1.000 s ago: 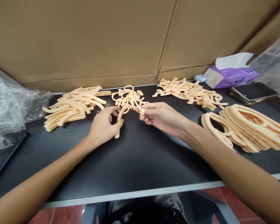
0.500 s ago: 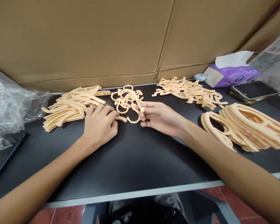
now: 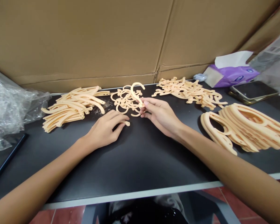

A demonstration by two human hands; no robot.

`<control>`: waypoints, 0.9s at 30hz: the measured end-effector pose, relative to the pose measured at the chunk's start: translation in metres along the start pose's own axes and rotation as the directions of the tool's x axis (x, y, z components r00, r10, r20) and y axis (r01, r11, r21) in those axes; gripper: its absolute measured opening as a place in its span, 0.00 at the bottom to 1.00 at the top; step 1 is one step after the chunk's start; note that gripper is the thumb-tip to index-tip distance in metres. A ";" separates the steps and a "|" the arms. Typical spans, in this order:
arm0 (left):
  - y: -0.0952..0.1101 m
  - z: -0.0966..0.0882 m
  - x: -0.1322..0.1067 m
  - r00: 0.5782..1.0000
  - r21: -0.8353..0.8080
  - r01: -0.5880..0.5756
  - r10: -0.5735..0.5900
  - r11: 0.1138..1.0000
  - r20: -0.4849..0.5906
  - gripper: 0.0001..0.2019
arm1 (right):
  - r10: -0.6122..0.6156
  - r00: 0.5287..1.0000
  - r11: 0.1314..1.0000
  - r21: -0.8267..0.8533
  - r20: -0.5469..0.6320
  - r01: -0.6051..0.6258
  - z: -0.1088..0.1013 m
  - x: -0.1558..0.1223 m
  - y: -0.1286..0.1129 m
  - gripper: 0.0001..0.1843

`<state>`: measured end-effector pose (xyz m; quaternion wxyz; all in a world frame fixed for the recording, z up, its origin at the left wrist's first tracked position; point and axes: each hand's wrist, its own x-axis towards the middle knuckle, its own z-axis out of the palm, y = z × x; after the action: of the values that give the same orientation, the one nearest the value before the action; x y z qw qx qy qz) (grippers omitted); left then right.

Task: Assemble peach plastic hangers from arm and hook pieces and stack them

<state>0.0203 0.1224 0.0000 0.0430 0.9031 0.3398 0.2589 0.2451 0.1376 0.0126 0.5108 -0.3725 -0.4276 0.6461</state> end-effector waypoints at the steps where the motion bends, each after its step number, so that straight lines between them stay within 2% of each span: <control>1: 0.000 0.000 0.000 1.000 0.010 -0.022 0.023 1.000 -0.003 0.09 | 0.000 1.000 1.000 -0.005 0.017 0.000 0.000 -0.001 0.000 0.08; 6: 0.002 0.000 0.001 0.993 0.172 -0.117 0.120 0.978 -0.006 0.10 | 0.014 0.995 0.998 -0.070 0.100 -0.007 0.003 -0.005 0.001 0.08; 12: 0.011 -0.004 0.000 0.991 0.389 -0.122 0.134 0.913 -0.004 0.14 | 0.017 0.992 0.988 -0.156 0.125 0.003 0.003 -0.005 0.002 0.08; 14: 0.012 -0.004 0.000 0.993 0.382 -0.099 0.113 0.919 -0.014 0.14 | 0.015 0.992 0.984 -0.180 0.123 0.007 0.003 -0.005 0.002 0.08; 20: 0.005 0.002 -0.001 0.995 0.192 -0.090 0.094 0.977 -0.011 0.14 | 0.000 0.991 0.977 -0.211 0.135 0.029 0.004 -0.006 0.003 0.07; 25: 0.008 0.002 0.000 0.998 0.200 -0.057 0.060 0.978 -0.010 0.08 | 0.006 0.991 0.976 -0.216 0.134 0.024 0.005 -0.006 0.002 0.06; 27: 0.009 0.001 0.000 0.998 0.186 -0.058 0.060 0.981 -0.002 0.07 | -0.008 0.991 0.958 -0.284 0.133 0.046 0.004 -0.006 0.001 0.05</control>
<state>0.0268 0.1156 0.0013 -0.0507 0.9119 0.3357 0.2307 0.2421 0.1306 0.0136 0.4313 -0.3938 -0.5540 0.5933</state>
